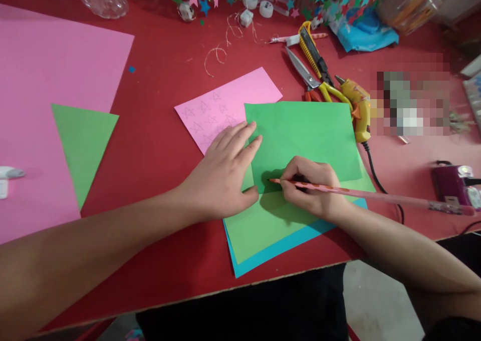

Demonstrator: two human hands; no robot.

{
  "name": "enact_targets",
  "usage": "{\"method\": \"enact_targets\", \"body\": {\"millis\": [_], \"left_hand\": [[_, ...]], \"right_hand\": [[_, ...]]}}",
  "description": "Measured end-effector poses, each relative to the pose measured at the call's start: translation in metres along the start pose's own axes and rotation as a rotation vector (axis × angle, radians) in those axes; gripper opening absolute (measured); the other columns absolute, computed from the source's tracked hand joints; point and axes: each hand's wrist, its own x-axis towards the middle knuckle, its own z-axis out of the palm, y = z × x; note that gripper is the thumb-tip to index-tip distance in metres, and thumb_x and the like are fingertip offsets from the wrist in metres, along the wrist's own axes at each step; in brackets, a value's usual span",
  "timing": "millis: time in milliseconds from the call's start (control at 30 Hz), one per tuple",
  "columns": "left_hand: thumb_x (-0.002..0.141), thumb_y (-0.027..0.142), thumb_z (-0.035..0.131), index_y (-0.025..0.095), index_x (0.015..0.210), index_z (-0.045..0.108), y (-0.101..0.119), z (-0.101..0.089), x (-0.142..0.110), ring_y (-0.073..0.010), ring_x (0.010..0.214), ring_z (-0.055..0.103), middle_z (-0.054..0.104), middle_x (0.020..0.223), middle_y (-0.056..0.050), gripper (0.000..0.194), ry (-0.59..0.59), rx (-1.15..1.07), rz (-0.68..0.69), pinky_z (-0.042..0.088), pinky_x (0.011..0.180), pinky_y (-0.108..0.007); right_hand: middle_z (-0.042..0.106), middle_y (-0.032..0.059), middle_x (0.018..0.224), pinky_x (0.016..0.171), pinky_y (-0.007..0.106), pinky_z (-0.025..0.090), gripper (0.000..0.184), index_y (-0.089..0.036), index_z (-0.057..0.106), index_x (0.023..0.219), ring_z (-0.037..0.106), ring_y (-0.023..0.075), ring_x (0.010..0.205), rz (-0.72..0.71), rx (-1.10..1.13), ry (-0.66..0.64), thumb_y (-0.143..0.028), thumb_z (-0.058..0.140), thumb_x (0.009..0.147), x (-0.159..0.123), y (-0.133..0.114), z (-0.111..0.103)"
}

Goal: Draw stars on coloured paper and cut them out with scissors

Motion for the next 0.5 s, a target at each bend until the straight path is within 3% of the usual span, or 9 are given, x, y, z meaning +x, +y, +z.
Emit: {"method": "enact_targets", "body": {"millis": [500], "left_hand": [[0.076,0.032,0.055,0.002,0.143,0.034,-0.0003,0.0008,-0.0003,-0.0392,0.147,0.016,0.022,0.157,-0.024,0.076,0.008,-0.012,0.011,0.02,0.119,-0.059]], "right_hand": [[0.047,-0.0063,0.053,0.044,0.018,0.031,0.014,-0.019,0.049,0.064,0.039,0.0046,0.045,-0.007,0.008,-0.023,-0.01,0.052,0.074,-0.0003,-0.0004,-0.0029]]}}
